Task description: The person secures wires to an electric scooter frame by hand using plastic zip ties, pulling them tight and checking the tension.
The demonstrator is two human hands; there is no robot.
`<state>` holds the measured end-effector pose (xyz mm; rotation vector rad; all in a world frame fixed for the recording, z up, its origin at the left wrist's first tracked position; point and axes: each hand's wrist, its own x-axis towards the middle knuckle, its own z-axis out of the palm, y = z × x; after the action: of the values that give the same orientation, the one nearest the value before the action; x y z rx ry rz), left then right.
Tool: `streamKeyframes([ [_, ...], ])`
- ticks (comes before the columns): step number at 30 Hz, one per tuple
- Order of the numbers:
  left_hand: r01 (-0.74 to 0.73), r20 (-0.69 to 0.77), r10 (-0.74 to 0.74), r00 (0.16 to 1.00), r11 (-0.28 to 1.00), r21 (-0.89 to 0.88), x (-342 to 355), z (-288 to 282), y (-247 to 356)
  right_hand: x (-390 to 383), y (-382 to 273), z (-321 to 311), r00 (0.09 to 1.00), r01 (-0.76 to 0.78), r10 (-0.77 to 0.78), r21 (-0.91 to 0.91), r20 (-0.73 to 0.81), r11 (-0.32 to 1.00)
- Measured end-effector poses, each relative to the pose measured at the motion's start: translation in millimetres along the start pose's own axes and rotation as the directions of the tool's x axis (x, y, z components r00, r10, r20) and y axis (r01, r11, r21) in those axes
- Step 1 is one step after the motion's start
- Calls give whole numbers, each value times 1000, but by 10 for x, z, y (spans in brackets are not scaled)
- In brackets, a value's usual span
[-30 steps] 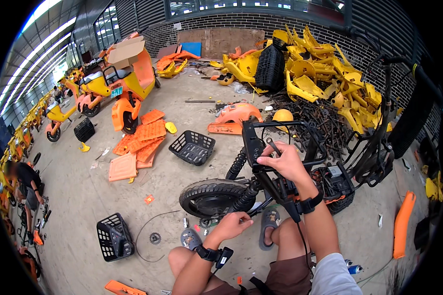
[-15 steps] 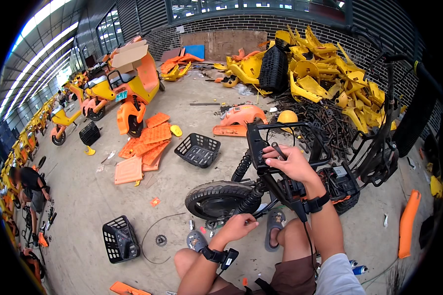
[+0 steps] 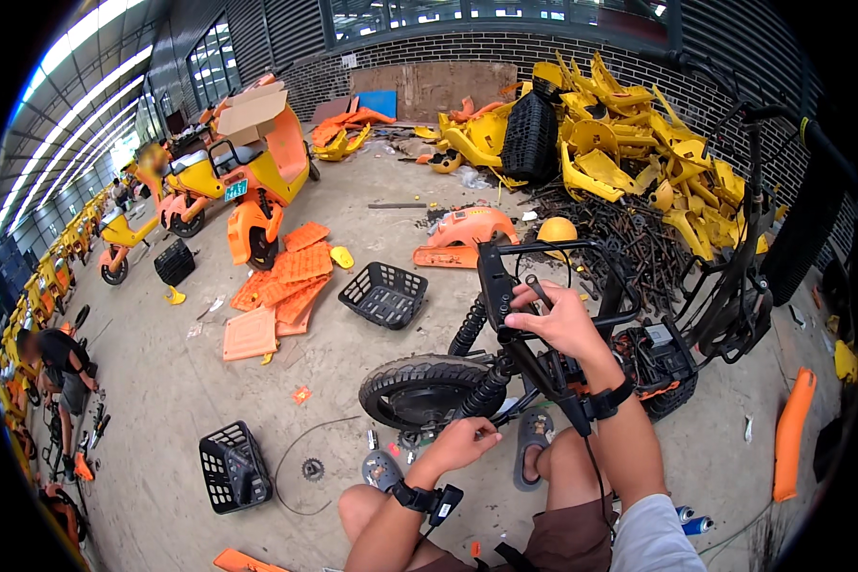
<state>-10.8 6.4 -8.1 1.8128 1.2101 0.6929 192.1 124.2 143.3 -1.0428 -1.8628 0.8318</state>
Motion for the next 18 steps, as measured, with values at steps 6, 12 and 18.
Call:
streamKeyframes([
  [6,1,14,-2,1000,1000,27,0,15,-32,20,60,-29,997,-54,48,121,56,991],
  [12,30,46,-32,998,999,41,-8,-4,11,1,-41,-18,999,-45,43,117,23,992],
  [18,49,59,-52,997,997,55,-16,-11,48,-7,32,7,1000,-22,20,-66,-21,998],
])
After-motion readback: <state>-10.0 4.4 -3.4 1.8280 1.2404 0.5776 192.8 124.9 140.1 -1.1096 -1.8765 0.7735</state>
